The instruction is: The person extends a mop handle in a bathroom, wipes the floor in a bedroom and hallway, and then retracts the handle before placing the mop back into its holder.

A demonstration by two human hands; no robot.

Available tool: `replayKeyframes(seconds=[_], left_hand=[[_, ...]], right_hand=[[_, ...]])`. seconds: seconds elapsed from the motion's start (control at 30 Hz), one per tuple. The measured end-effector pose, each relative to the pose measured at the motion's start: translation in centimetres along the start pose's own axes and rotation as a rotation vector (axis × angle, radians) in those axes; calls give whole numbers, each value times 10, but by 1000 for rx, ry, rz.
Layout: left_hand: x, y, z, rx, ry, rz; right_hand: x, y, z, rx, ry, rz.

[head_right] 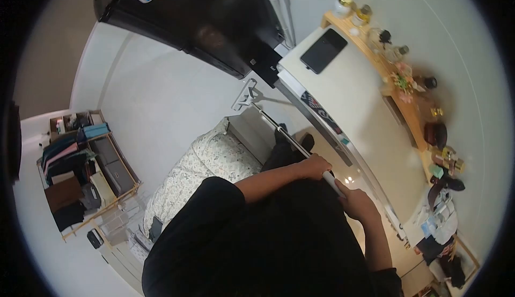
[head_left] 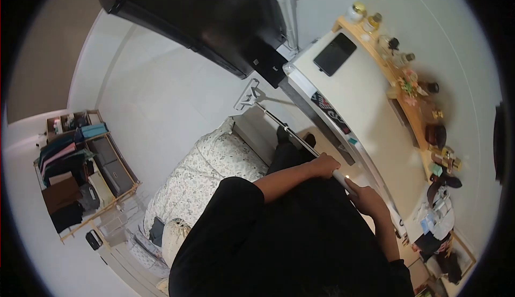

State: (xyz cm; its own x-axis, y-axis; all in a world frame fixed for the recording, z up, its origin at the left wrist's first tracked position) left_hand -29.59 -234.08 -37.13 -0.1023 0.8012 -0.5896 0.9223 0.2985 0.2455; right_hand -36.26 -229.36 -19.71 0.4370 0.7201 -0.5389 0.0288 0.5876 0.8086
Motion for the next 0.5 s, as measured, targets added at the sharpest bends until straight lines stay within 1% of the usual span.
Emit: replayKeyframes(seconds=[0.03, 0.1, 0.13, 0.17, 0.23, 0.3, 0.37, 0.43, 0.47, 0.5], left_hand=[[5, -3, -6, 32, 16, -8], [6, -1, -15, 81, 30, 9], [-18, 5, -19, 85, 129, -116], [-46, 12, -21, 89, 232, -240], [-108, 31, -26, 129, 254, -538], [-161, 57, -16, 79, 105, -978], [-164, 72, 15, -137, -39, -1077], [-160, 80, 25, -206, 59, -1028], [-156, 83, 25, -185, 52, -1009], [-144, 83, 26, -187, 60, -904]], right_hand=[[2, 6, -9, 13, -19, -1], [0, 20, -12, -124, -151, -72], [-16, 33, -5, -222, -314, -179], [-28, 44, -1, -198, -333, -186], [-63, 61, 28, -390, -1065, -90], [-67, 61, 42, -564, -1567, -3], [-81, 52, 72, -654, -1363, -278], [-83, 34, 89, -939, -915, -737], [-80, 27, 90, -986, -820, -735], [-73, 25, 89, -1031, -723, -729]])
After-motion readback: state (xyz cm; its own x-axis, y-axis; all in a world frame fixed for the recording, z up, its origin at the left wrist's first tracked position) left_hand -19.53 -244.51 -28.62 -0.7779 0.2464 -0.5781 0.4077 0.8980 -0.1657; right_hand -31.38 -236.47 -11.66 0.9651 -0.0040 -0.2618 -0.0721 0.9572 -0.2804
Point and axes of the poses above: each hand's wrist, its own y-axis away from the middle knuckle, its own x-axis out of the palm, z = x × y, the point moved 8 cm from there along -y, towards the middle knuckle, and after that the axes turned 8 degrees about -z, right-handed, at the moved point
